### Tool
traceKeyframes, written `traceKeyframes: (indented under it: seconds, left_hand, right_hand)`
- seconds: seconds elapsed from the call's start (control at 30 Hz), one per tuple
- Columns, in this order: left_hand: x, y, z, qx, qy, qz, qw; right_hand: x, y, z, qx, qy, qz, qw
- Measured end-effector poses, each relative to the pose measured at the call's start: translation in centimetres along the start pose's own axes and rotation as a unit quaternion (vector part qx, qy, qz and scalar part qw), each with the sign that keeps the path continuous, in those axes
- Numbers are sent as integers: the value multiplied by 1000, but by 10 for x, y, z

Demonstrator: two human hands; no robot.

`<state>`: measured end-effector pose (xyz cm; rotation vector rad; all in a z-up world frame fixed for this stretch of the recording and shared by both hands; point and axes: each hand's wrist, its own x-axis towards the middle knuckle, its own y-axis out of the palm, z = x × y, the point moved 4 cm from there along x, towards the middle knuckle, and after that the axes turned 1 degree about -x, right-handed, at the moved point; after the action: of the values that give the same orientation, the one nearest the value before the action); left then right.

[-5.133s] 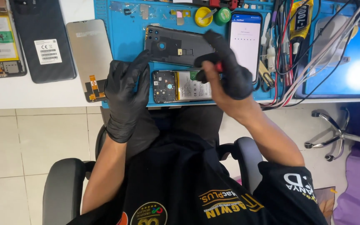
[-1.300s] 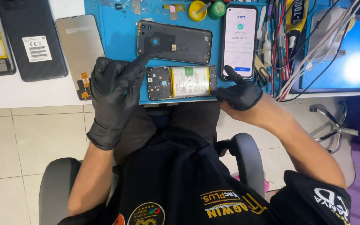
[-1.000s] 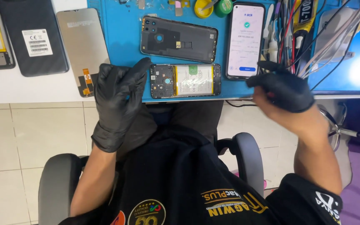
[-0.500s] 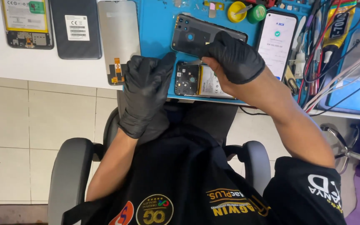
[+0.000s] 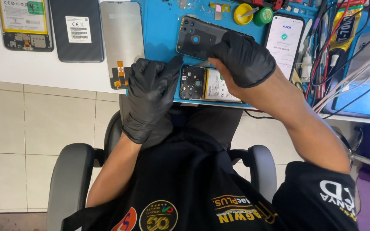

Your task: The person is unscrewing the internal frame of a mobile phone and prying it open to access internal components.

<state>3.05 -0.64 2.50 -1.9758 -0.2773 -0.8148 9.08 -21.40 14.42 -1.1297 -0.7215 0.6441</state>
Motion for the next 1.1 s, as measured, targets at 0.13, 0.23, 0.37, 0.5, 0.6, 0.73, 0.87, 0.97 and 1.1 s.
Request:
traceKeyframes:
  seconds: [0.13,0.23,0.37,0.5,0.6,0.73,0.87,0.97,1.1]
  left_hand:
    - [-4,4,1,-1,-1,-1,1000]
    - [-4,5,0,1,7,7,1000]
    - [-4,7,3,-11,-8,-1,1000]
    - [0,2,-1,-18,4,-17,1000]
    - [-3,4,0,-11,9,-25,1000]
    - [-1,3,0,-14,10,-26,1000]
    - [-8,10,5,-51,-12,2,999]
    - [-6,13,6,-17,-17,35,999]
    - [9,11,2,47,1,68,997]
  right_hand:
    - [21,0,8,-170,-39,-10,985]
    - [36,-3,10,-151,-97,-32,983]
    - [50,3,-5,-78,-95,77,989]
    - [58,10,-13,-110,-5,221,969]
    - [55,-5,-12,22,48,228,972]
    - [49,12,-19,-173,37,196,964]
    - [49,3,-11,-58,13,170,984]
    - [48,-3,-9,-47,6,172,984]
    - [44,-22,-3,-4,58,201,978]
